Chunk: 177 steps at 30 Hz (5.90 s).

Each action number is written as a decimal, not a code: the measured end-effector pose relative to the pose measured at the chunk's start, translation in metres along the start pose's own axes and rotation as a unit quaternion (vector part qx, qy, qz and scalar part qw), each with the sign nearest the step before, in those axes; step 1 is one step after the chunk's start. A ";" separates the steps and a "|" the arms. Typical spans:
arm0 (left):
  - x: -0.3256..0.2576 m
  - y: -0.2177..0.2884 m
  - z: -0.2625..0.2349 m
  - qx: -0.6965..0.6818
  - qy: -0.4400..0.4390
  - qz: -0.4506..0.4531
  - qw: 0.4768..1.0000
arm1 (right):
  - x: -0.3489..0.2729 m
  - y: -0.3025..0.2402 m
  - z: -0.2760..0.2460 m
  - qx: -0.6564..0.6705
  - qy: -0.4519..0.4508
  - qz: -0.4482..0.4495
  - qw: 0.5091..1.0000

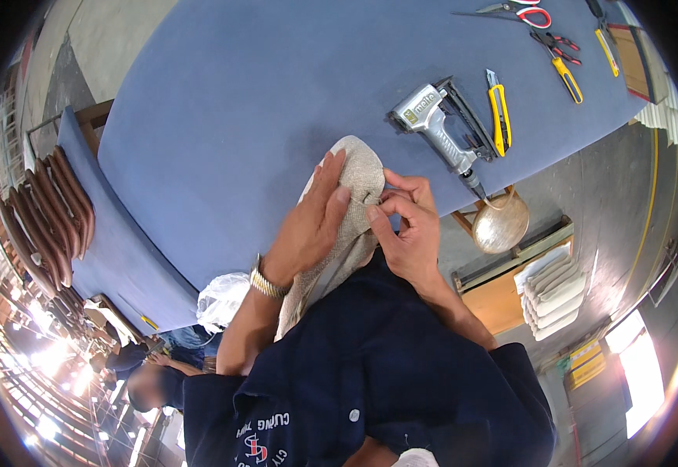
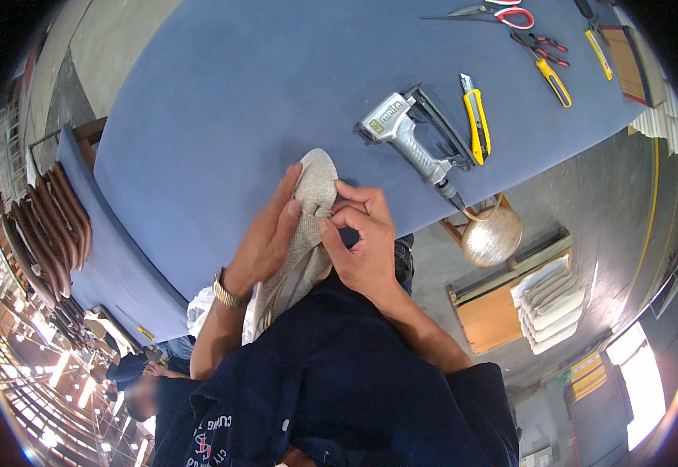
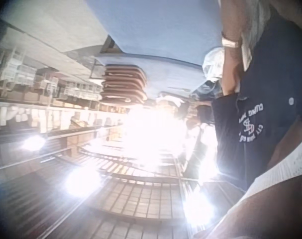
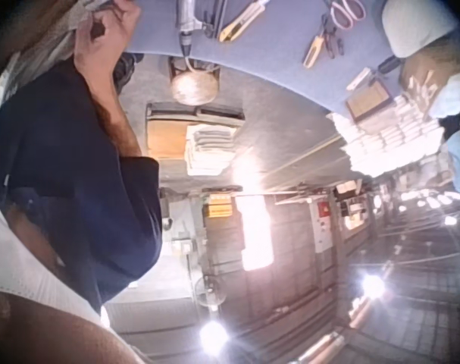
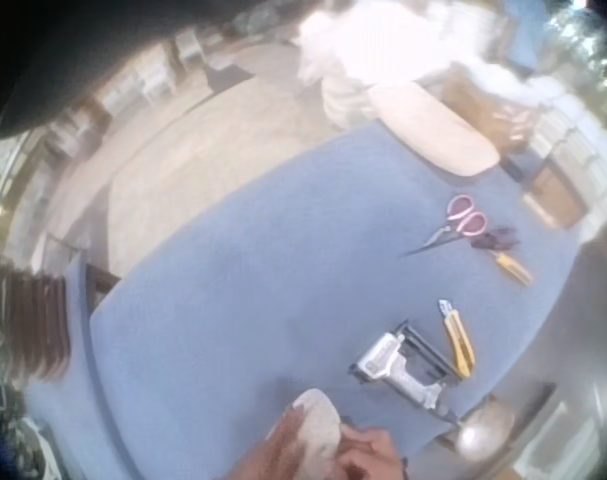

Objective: The person trims excess fabric from a white upholstered cushion using a utility knife and secures the fabric edges with a staple gun. The person repeatedly cuts, folds, and staples the fabric around the cushion perimeter.

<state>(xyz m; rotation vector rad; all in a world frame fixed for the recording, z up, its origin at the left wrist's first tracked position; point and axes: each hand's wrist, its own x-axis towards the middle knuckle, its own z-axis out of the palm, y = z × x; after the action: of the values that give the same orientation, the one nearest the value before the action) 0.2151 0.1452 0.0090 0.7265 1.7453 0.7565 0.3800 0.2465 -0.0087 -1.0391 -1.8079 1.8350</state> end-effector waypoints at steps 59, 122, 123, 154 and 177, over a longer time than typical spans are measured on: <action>-0.001 0.027 0.046 0.286 0.115 -0.002 0.951 | 0.008 -0.053 -0.082 -0.212 -0.199 -0.013 0.957; 0.000 0.022 0.040 0.246 0.136 0.005 0.960 | 0.018 -0.064 -0.065 -0.220 -0.275 0.074 0.933; 0.000 0.022 0.038 0.243 0.136 0.002 0.960 | 0.018 -0.064 -0.064 -0.218 -0.273 0.071 0.934; -0.119 -0.099 0.038 -0.161 0.424 0.016 0.891 | -0.028 0.014 0.033 -0.123 -0.520 0.064 0.843; -0.065 -0.073 0.143 -0.836 0.467 0.046 0.286 | -0.027 -0.038 0.067 -0.225 -0.440 -0.096 0.864</action>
<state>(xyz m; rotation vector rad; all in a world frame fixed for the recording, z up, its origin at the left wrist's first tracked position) 0.3615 0.0705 -0.0465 -1.4196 0.5338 2.6389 0.3414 0.1851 0.0290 -0.0397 -2.8273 1.9500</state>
